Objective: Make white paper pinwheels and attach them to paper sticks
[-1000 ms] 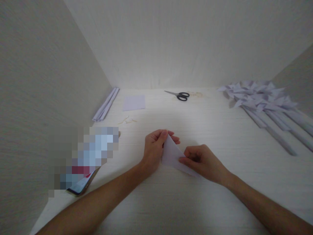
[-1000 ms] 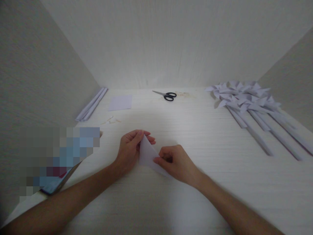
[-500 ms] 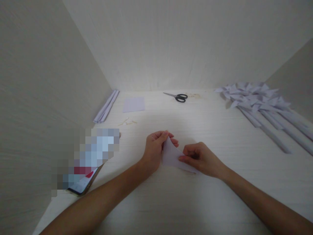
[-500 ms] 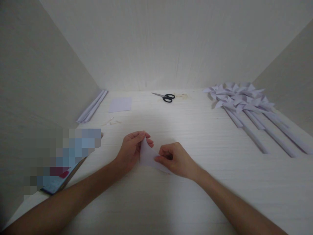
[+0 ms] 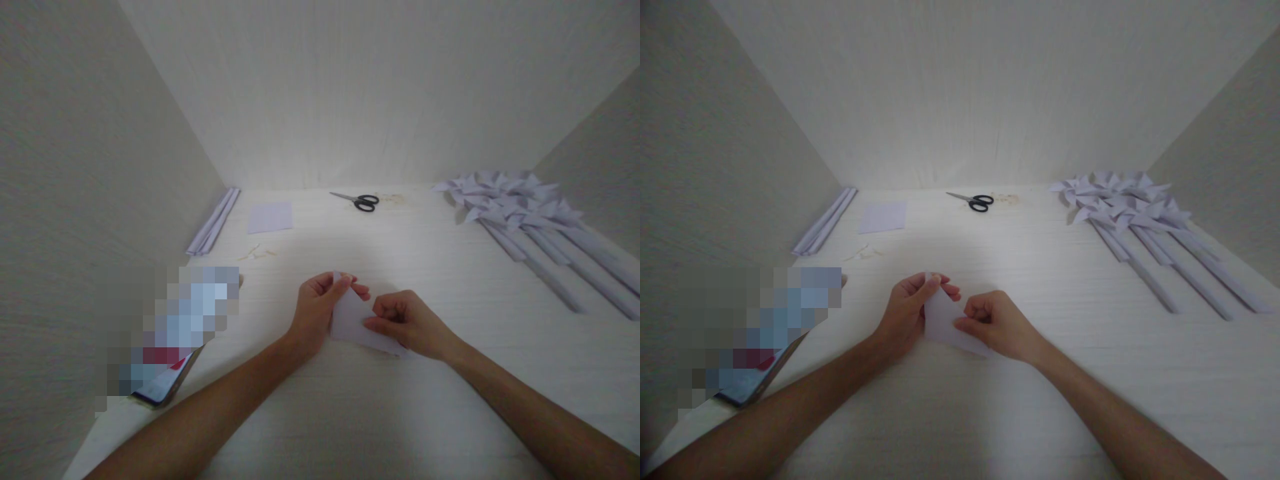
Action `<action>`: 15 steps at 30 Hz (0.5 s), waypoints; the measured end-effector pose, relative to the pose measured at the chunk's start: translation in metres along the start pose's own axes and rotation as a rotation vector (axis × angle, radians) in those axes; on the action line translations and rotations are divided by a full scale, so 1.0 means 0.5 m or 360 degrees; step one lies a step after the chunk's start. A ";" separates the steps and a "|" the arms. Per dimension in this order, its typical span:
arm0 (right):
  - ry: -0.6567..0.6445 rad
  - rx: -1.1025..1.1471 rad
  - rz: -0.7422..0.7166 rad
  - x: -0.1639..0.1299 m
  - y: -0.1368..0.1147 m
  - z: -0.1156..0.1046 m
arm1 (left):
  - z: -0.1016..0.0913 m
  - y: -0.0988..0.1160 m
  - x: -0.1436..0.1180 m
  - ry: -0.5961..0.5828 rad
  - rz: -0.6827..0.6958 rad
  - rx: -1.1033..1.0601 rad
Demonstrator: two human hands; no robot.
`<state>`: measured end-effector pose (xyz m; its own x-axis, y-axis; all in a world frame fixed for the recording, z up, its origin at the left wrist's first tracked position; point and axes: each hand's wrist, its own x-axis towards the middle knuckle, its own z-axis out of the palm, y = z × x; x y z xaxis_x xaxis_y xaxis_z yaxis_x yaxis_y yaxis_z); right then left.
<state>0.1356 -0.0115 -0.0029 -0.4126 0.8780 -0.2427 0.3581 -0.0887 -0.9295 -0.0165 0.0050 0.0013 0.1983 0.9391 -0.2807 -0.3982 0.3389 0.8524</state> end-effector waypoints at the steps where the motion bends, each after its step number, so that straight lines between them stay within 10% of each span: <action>1: -0.0004 0.0012 0.0015 0.000 0.000 0.000 | 0.000 -0.001 -0.001 -0.0025 0.0004 0.0038; 15: -0.0031 0.0027 -0.0028 -0.004 -0.002 0.001 | -0.005 0.003 0.003 -0.0056 0.0015 -0.0011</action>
<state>0.1356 -0.0132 -0.0017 -0.4350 0.8702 -0.2314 0.3362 -0.0815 -0.9383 -0.0191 0.0069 0.0012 0.2256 0.9396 -0.2573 -0.4062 0.3308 0.8518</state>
